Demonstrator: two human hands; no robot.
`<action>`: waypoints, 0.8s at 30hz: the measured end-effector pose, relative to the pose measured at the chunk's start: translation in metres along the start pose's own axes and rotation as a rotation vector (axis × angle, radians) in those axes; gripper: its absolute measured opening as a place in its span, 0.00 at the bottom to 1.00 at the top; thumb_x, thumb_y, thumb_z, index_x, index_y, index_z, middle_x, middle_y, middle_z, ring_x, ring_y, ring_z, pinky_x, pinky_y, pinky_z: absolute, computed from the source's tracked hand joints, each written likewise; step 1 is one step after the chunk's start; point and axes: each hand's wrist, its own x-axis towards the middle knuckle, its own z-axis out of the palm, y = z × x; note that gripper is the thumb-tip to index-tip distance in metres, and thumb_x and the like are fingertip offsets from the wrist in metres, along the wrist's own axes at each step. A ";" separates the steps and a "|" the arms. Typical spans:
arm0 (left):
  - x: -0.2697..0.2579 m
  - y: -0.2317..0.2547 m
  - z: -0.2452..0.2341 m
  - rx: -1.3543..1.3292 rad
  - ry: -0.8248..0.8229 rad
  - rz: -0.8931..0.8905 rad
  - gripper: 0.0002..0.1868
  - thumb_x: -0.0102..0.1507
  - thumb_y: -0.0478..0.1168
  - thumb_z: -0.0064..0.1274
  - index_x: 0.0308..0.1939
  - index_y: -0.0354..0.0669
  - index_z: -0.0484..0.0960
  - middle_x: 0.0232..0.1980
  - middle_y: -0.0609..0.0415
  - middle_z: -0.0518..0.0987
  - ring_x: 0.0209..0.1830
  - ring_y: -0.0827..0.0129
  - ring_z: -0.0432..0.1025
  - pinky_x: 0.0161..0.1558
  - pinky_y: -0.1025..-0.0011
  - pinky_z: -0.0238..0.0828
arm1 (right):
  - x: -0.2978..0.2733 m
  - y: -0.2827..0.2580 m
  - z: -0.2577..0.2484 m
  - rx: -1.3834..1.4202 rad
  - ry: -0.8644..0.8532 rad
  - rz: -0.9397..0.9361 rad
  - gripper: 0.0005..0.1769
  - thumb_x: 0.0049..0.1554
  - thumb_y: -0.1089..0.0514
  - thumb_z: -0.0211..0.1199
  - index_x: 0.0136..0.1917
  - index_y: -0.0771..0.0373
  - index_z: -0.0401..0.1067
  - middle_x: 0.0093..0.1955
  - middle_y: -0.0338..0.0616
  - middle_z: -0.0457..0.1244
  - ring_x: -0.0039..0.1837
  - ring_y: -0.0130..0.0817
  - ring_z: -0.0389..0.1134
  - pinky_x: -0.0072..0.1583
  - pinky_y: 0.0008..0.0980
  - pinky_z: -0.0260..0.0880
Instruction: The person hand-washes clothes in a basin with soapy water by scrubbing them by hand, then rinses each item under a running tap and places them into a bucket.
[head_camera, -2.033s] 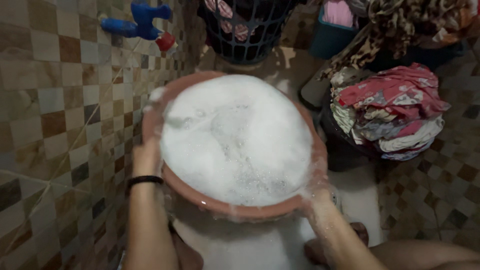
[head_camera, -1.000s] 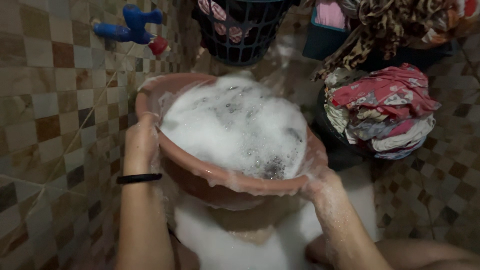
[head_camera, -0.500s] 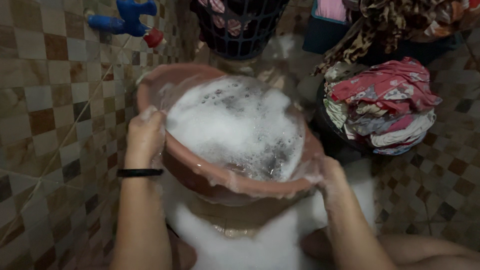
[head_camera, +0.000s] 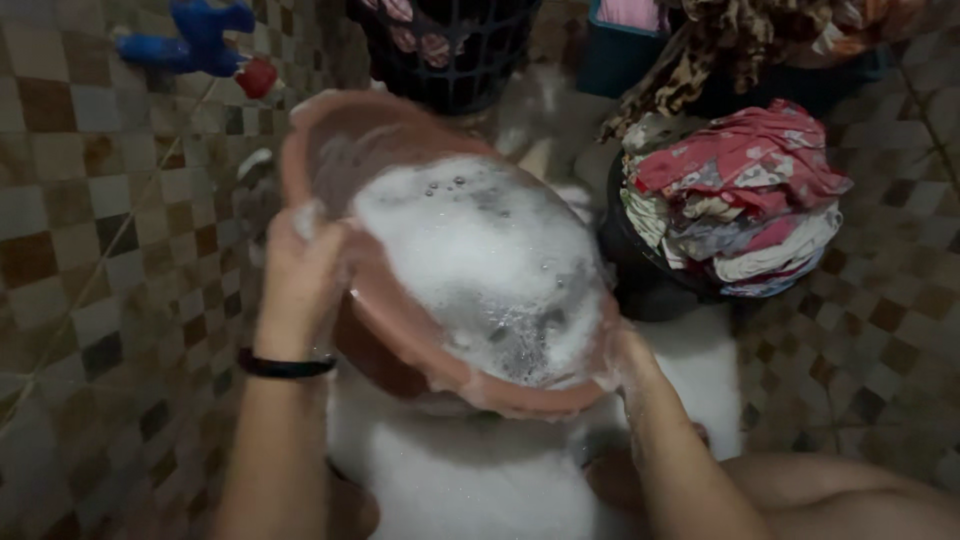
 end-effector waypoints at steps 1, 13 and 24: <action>0.001 0.000 0.005 0.012 0.006 0.004 0.06 0.64 0.33 0.54 0.38 0.38 0.71 0.31 0.61 0.71 0.26 0.77 0.66 0.27 0.75 0.64 | -0.005 0.001 -0.003 -0.049 0.007 0.020 0.39 0.51 0.68 0.46 0.73 0.46 0.66 0.41 0.45 0.61 0.38 0.41 0.65 0.40 0.44 0.73; -0.018 0.016 0.071 0.208 -0.162 0.282 0.34 0.63 0.32 0.53 0.72 0.34 0.60 0.52 0.49 0.77 0.45 0.64 0.74 0.45 0.66 0.73 | -0.037 0.043 0.012 -0.071 0.086 0.218 0.30 0.64 0.42 0.47 0.72 0.61 0.60 0.56 0.61 0.66 0.54 0.56 0.72 0.57 0.55 0.73; 0.015 0.014 0.112 0.735 0.099 0.289 0.19 0.60 0.36 0.53 0.56 0.36 0.76 0.42 0.32 0.81 0.46 0.38 0.77 0.47 0.51 0.73 | -0.027 0.118 0.117 -0.054 -0.150 0.297 0.28 0.59 0.53 0.55 0.69 0.67 0.66 0.59 0.57 0.67 0.58 0.47 0.71 0.59 0.46 0.72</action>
